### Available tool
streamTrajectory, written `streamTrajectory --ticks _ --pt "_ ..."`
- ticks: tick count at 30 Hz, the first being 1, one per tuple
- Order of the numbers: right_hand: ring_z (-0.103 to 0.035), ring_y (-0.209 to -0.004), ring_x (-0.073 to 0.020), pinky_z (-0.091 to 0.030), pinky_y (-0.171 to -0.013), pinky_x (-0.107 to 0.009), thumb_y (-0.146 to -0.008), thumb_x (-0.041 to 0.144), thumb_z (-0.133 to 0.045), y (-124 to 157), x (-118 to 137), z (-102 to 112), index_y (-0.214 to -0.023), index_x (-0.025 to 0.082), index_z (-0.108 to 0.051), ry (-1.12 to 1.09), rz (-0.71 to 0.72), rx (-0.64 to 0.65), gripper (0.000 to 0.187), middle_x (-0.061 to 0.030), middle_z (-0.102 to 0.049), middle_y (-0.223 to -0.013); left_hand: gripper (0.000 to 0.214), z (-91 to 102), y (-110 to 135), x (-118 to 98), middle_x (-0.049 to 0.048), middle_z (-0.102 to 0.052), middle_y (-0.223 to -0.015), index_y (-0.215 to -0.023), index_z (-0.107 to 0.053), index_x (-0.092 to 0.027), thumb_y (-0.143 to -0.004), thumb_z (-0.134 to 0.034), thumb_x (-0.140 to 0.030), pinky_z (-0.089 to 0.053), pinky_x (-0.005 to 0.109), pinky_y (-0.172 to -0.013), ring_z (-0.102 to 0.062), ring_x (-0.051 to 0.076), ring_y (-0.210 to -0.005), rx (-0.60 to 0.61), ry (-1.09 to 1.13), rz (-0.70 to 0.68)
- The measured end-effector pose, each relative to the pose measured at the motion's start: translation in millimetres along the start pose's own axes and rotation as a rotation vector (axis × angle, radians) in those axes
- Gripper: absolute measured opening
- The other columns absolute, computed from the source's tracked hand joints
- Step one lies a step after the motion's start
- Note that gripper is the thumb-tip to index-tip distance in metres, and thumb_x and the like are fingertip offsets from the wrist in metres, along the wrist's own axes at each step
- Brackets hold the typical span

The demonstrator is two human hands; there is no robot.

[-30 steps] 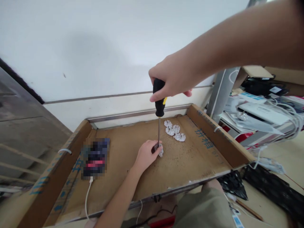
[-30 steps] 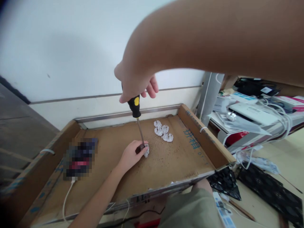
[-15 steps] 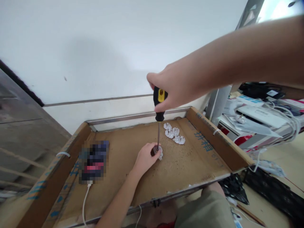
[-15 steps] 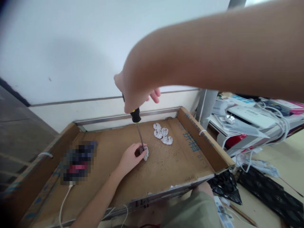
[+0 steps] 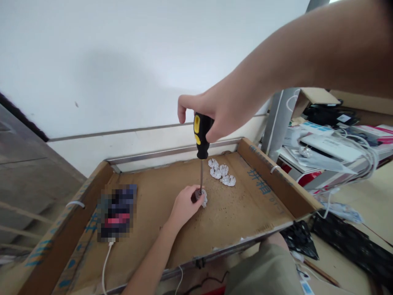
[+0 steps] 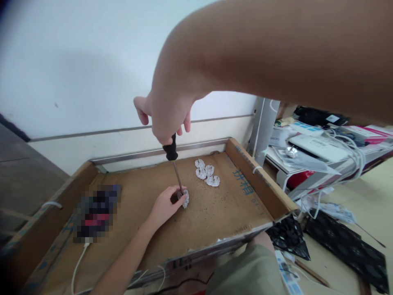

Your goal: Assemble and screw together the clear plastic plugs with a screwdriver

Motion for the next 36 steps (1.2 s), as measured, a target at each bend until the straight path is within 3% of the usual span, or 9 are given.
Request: streamTrajectory --ticks 2,5,7,11,16,21,27,32,36 --pt "-0.06 -0.066 -0.0137 -0.046 -0.07 -0.03 -0.067 0.051 -0.06 1.8 -1.9 -2.8 -0.119 0.029 -0.045 0.216 -0.003 0.073 0.059 0.0065 -0.06 -0.066 0.024 -0.3 0.0 0.8 0.002 -0.062 -0.089 -0.103 -0.06 -0.024 -0.081 -0.054 -0.031 -0.046 0.03 -0.077 -0.058 0.017 -0.081 0.002 0.002 -0.005" --pt "-0.057 -0.058 -0.0163 -0.044 -0.062 -0.034 -0.073 0.071 -0.038 4.5 0.2 -6.1 -0.117 0.025 -0.041 0.425 -0.067 -0.029 0.064 0.0031 -0.058 -0.061 0.029 -0.2 0.2 1.4 0.002 -0.062 -0.092 -0.105 -0.058 -0.024 -0.077 -0.058 -0.033 -0.046 0.031 -0.079 -0.059 0.017 -0.083 0.006 0.0 -0.012" --pt "-0.055 -0.054 -0.0146 -0.042 -0.059 -0.031 -0.071 0.071 -0.041 5.7 2.7 -7.2 -0.119 0.025 -0.038 0.435 -0.03 -0.061 0.066 0.003 -0.057 -0.064 0.033 0.0 0.5 1.4 0.0021 -0.062 -0.095 -0.106 -0.057 -0.025 -0.075 -0.062 -0.034 -0.046 0.032 -0.08 -0.059 0.018 -0.085 0.015 -0.004 -0.015" --pt "-0.051 -0.05 -0.0083 -0.039 -0.057 -0.024 -0.072 0.05 -0.054 5.6 5.3 -7.8 -0.121 0.032 -0.033 0.306 0.125 0.066 0.057 0.0074 -0.057 -0.067 0.041 1.4 1.0 0.4 0.0029 -0.062 -0.099 -0.109 -0.055 -0.024 -0.072 -0.064 -0.038 -0.046 0.033 -0.082 -0.058 0.019 -0.089 0.03 -0.02 -0.031" --pt "-0.054 -0.056 -0.0141 -0.04 -0.06 -0.029 -0.076 0.067 -0.036 5.5 7.5 -8.5 -0.112 0.02 -0.04 0.477 -0.087 -0.049 0.06 0.0016 -0.056 -0.062 0.049 4.8 -0.1 -3.0 0.004 -0.063 -0.105 -0.112 -0.054 -0.022 -0.069 -0.068 -0.041 -0.044 0.037 -0.086 -0.057 0.023 -0.095 0.062 -0.098 -0.073" --pt "-0.054 -0.063 -0.0098 -0.039 -0.059 -0.025 -0.074 0.05 -0.053 9.6 8.7 -8.9 -0.114 0.029 -0.042 0.46 0.029 0.008 0.046 0.0016 -0.055 -0.09 0.053 5.4 -1.2 -5.3 0.0041 -0.063 -0.104 -0.113 -0.053 -0.022 -0.068 -0.069 -0.043 -0.045 0.037 -0.085 -0.057 0.023 -0.095 0.064 -0.109 -0.096" --pt "-0.053 -0.064 -0.0153 -0.038 -0.058 -0.03 -0.075 0.071 -0.035 11.3 6.7 -12.3 -0.114 0.022 -0.043 0.52 0.056 -0.163 0.062 -0.0017 -0.053 -0.073 0.027 5.5 -1.6 -1.2 0.0031 -0.064 -0.098 -0.102 -0.058 -0.022 -0.079 -0.058 -0.035 -0.046 0.032 -0.082 -0.059 0.018 -0.09 -0.087 -0.047 -0.058" --pt "-0.054 -0.06 -0.0124 -0.04 -0.059 -0.029 -0.075 0.051 -0.05 14.1 13.4 -9.7 -0.118 0.033 -0.038 0.495 0.073 0.004 0.048 0.0034 -0.055 -0.076 0.019 4.0 -1.8 -1.0 0.0012 -0.066 -0.091 -0.095 -0.061 -0.022 -0.078 -0.059 -0.031 -0.046 0.031 -0.079 -0.059 0.017 -0.085 -0.054 -0.042 -0.091" --pt "-0.056 -0.065 -0.0177 -0.041 -0.059 -0.033 -0.075 0.071 -0.034 14.2 14.7 -10.3 -0.109 0.025 -0.046 0.623 0.003 -0.106 0.058 -0.0015 -0.055 -0.075 0.018 3.2 -1.7 -0.5 0.0015 -0.066 -0.091 -0.095 -0.061 -0.022 -0.079 -0.058 -0.031 -0.047 0.031 -0.077 -0.059 0.017 -0.084 -0.043 -0.037 -0.068"
Point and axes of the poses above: each hand's wrist, its own y-axis away from the middle knuckle, its own z-axis out of the back of the hand, x = y × z, the point moved 1 cm from there along -y, towards the middle knuckle
